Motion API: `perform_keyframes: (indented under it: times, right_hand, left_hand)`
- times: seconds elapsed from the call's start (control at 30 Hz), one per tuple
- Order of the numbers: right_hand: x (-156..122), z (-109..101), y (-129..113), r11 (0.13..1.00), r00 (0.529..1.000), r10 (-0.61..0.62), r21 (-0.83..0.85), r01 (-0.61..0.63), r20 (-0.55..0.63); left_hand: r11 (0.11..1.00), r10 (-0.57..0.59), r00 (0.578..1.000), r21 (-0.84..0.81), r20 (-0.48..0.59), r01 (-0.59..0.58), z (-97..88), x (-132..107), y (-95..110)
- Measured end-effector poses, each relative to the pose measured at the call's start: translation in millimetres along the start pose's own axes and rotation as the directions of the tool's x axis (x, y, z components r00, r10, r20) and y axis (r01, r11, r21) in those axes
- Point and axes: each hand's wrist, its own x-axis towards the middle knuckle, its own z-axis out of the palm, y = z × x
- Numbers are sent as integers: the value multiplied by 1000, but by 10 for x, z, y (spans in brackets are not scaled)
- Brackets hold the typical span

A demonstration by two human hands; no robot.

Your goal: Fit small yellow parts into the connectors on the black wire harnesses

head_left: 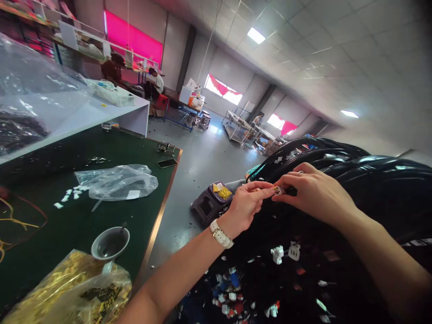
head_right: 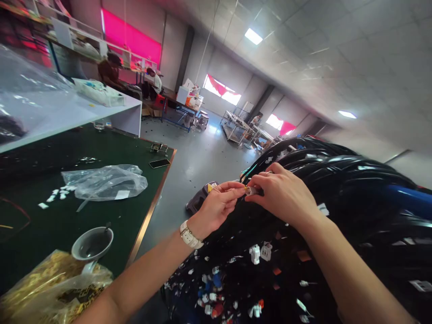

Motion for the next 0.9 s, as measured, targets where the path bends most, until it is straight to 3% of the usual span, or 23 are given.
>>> perform_keyframes:
  times: [0.17, 0.5, 0.73, 0.83, 0.9]
  right_hand:
    - [-9, 6, -4, 1000, 1000, 5, 2, -5, -26]
    - [-10, -3, -20, 999, 999, 39, 22, -39, -26]
    - [-15, -6, -25, 1000, 1000, -1, -6, 1, -25]
    - [-25, -8, -17, 1000, 1000, -5, 4, 5, -19]
    - [-32, -5, -11, 1000, 1000, -5, 3, 6, -22]
  left_hand:
    - [990, 73, 996, 126, -47, -67, 95, -35, -16]
    - [991, 34, 996, 130, -82, -23, 104, -34, -7]
    - [969, 77, 993, 243, -93, -53, 155, -45, 54]
    - [972, 11, 997, 233, -77, 7, 140, -27, 84]
    - [973, -96, 995, 212, 16, 90, 101, 4, 93]
